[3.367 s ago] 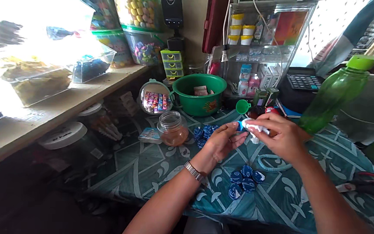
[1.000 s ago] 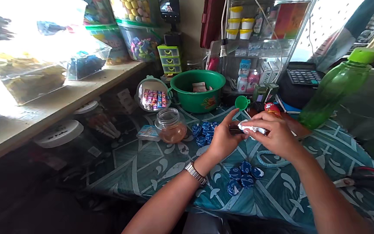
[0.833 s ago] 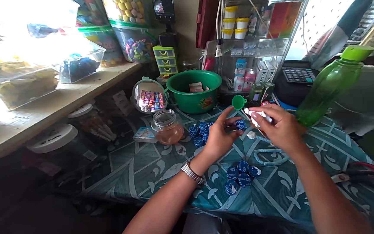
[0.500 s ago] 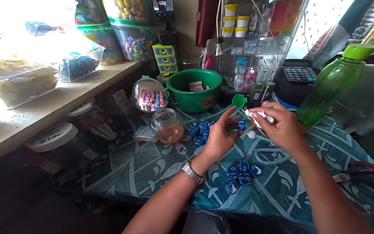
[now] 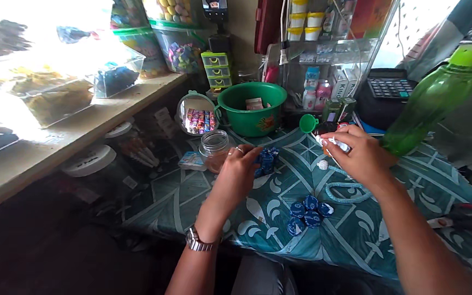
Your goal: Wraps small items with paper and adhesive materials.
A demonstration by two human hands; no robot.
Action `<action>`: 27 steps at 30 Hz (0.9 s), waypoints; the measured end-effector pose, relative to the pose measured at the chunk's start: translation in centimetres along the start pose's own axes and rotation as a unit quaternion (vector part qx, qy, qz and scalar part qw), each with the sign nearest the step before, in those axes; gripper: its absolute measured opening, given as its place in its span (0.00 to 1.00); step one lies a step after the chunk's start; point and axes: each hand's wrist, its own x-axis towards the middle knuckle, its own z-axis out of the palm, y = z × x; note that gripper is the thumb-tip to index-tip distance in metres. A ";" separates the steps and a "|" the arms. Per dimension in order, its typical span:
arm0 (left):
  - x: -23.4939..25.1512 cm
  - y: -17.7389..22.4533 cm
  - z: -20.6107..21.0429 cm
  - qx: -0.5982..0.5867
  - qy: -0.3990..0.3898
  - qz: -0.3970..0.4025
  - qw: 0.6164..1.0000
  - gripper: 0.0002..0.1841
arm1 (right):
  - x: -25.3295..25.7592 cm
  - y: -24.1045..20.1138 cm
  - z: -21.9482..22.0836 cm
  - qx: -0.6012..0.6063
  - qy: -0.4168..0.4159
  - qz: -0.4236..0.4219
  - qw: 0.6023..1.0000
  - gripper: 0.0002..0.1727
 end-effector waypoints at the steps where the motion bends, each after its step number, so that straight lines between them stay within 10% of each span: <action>1: -0.7 -0.1 0.4 0.017 -0.009 -0.008 1.000 0.20 | 0.0 -0.1 0.0 -0.001 -0.001 -0.002 1.000 0.10; 27: -2.0 -0.6 2.0 0.101 0.000 0.011 0.995 0.09 | 0.0 0.1 0.5 0.003 -0.015 -0.005 1.000 0.09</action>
